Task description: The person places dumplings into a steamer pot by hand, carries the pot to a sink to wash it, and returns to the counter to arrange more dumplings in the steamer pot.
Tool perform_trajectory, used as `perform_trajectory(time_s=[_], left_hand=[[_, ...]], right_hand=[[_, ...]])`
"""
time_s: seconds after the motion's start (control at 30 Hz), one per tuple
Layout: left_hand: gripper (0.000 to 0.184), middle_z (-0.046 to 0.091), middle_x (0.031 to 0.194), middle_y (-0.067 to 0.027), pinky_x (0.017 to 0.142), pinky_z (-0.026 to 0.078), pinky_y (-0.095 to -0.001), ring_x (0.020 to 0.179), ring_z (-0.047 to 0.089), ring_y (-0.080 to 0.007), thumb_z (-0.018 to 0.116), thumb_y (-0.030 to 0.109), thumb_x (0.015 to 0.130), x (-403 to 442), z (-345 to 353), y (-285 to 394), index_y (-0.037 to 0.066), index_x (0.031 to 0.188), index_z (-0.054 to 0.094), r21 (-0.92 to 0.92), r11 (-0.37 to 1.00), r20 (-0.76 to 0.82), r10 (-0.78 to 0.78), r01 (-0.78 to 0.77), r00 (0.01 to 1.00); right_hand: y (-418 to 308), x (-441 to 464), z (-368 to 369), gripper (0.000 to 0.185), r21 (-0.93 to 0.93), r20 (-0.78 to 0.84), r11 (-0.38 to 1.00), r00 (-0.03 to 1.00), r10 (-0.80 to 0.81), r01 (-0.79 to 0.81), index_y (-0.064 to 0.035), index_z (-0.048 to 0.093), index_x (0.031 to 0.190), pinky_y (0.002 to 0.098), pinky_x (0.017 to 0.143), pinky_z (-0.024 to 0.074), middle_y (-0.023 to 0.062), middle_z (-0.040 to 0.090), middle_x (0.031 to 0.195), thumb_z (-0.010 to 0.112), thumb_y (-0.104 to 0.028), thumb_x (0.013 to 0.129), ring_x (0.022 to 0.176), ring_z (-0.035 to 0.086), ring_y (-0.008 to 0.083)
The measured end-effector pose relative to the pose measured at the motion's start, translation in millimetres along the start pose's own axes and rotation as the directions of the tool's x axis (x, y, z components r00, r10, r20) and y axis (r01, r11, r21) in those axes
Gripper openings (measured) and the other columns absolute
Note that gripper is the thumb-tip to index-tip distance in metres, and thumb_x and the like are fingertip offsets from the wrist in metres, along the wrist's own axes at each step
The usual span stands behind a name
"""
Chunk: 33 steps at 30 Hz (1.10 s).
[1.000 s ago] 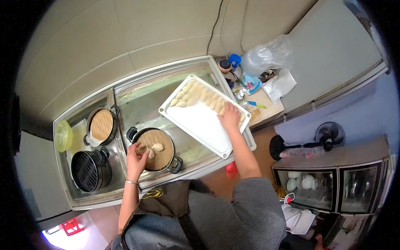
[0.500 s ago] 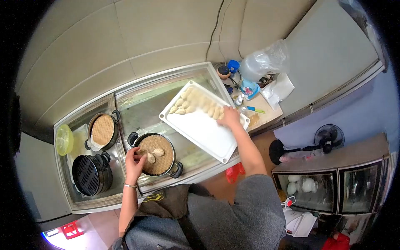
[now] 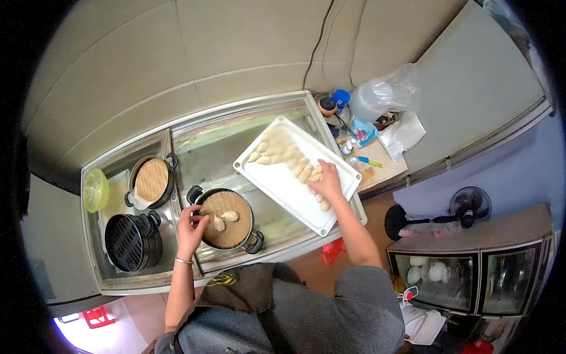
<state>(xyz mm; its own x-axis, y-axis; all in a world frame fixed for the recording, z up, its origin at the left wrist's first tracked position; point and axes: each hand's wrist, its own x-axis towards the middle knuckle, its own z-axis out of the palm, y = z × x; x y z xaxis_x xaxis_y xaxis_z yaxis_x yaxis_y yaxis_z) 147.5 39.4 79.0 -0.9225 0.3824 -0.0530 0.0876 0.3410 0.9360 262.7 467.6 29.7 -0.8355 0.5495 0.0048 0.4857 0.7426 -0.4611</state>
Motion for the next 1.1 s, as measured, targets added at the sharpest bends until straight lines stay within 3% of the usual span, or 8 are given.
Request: perform_trajectory(time_s=[0.37,0.57,0.73,0.83,0.9,0.93,1.0,1.1], left_hand=[[0.033,0.059,0.103,-0.0056,0.066,0.051,-0.0241,0.081,0.061,-0.0109,0.07,0.009,0.083,-6,-16,-18,0.003,0.112,0.056,-0.119,0.99,-0.061,-0.087,0.08,0.994],[0.034,0.062,0.091,-0.0048,0.067,0.049,-0.0226,0.08,0.06,-0.0097,0.068,0.01,0.085,1,-4,-10,0.004,0.116,0.055,-0.169,0.981,-0.004,-0.096,0.094,0.995],[0.035,0.062,0.091,-0.0043,0.069,0.049,-0.0233,0.082,0.059,-0.0094,0.067,0.008,0.085,10,8,17,0.003,0.117,0.054,-0.266,0.963,0.093,-0.023,0.047,0.995],[0.033,0.061,0.099,-0.0036,0.074,0.048,-0.0236,0.086,0.06,-0.0102,0.065,0.01,0.087,15,0,18,0.002,0.117,0.054,-0.331,0.934,0.123,-0.1,0.136,0.987],[0.031,0.058,0.113,-0.0038,0.078,0.049,-0.0258,0.094,0.06,-0.0137,0.062,0.015,0.091,22,2,14,0.003,0.118,0.055,-0.408,0.884,0.185,-0.163,0.227,0.969],[0.031,0.058,0.113,-0.0038,0.078,0.049,-0.0258,0.094,0.06,-0.0137,0.062,0.015,0.091,25,6,18,0.003,0.118,0.055,-0.408,0.882,0.186,-0.17,0.234,0.968],[0.031,0.058,0.114,-0.0056,0.081,0.05,-0.028,0.098,0.06,-0.0158,0.061,0.018,0.092,34,28,40,0.003,0.118,0.055,-0.517,0.786,0.294,-0.209,0.339,0.933],[0.039,0.056,0.12,-0.0067,0.089,0.048,-0.0328,0.109,0.055,-0.0165,0.063,0.023,0.09,49,78,55,0.005,0.123,0.052,-0.484,0.756,0.468,-0.202,0.441,0.86]], right_hand=[[10,-19,15,0.093,-0.092,0.004,0.995,0.999,0.044,-0.043,-0.0087,0.036,0.139,0.0457,0.102,0.0357,0.0197,0.043,0.133,0.082,-0.039,0.063,0.123,0.041,0.0374],[-18,28,36,0.097,0.125,-0.232,0.981,0.966,-0.114,0.146,-0.0084,0.034,0.14,0.0431,0.104,0.0362,0.0216,0.042,0.134,0.083,-0.042,0.063,0.125,0.041,0.0381],[-44,54,50,0.085,-0.079,0.078,0.997,0.997,-0.019,0.025,-0.0145,0.036,0.141,0.0418,0.102,0.0375,0.022,0.043,0.134,0.076,-0.03,0.067,0.122,0.045,0.0371],[-38,56,40,0.078,0.19,0.081,0.981,0.996,0.026,-0.041,-0.0166,0.034,0.142,0.0402,0.094,0.0445,0.0197,0.054,0.124,0.068,-0.02,0.072,0.11,0.054,0.0331],[-48,46,20,0.067,0.659,0.346,0.665,0.926,0.149,-0.353,-0.0126,0.035,0.142,0.0361,0.087,0.0503,0.02,0.058,0.122,0.057,-0.013,0.079,0.108,0.059,0.0285],[-55,33,8,0.067,0.655,0.352,0.665,0.924,0.152,-0.359,-0.0126,0.035,0.142,0.0361,0.087,0.0503,0.02,0.058,0.122,0.057,-0.013,0.079,0.108,0.059,0.0285],[-62,12,-8,0.06,0.902,0.429,-0.012,0.897,-0.109,-0.432,-0.0099,0.035,0.142,0.0396,0.088,0.0511,0.0176,0.058,0.113,0.052,-0.012,0.085,0.107,0.058,0.0292],[-78,-5,-3,0.056,0.91,0.388,-0.153,0.921,-0.018,-0.386,-0.0049,0.037,0.14,0.037,0.087,0.0514,0.0158,0.055,0.119,0.049,-0.014,0.086,0.105,0.058,0.0261]])
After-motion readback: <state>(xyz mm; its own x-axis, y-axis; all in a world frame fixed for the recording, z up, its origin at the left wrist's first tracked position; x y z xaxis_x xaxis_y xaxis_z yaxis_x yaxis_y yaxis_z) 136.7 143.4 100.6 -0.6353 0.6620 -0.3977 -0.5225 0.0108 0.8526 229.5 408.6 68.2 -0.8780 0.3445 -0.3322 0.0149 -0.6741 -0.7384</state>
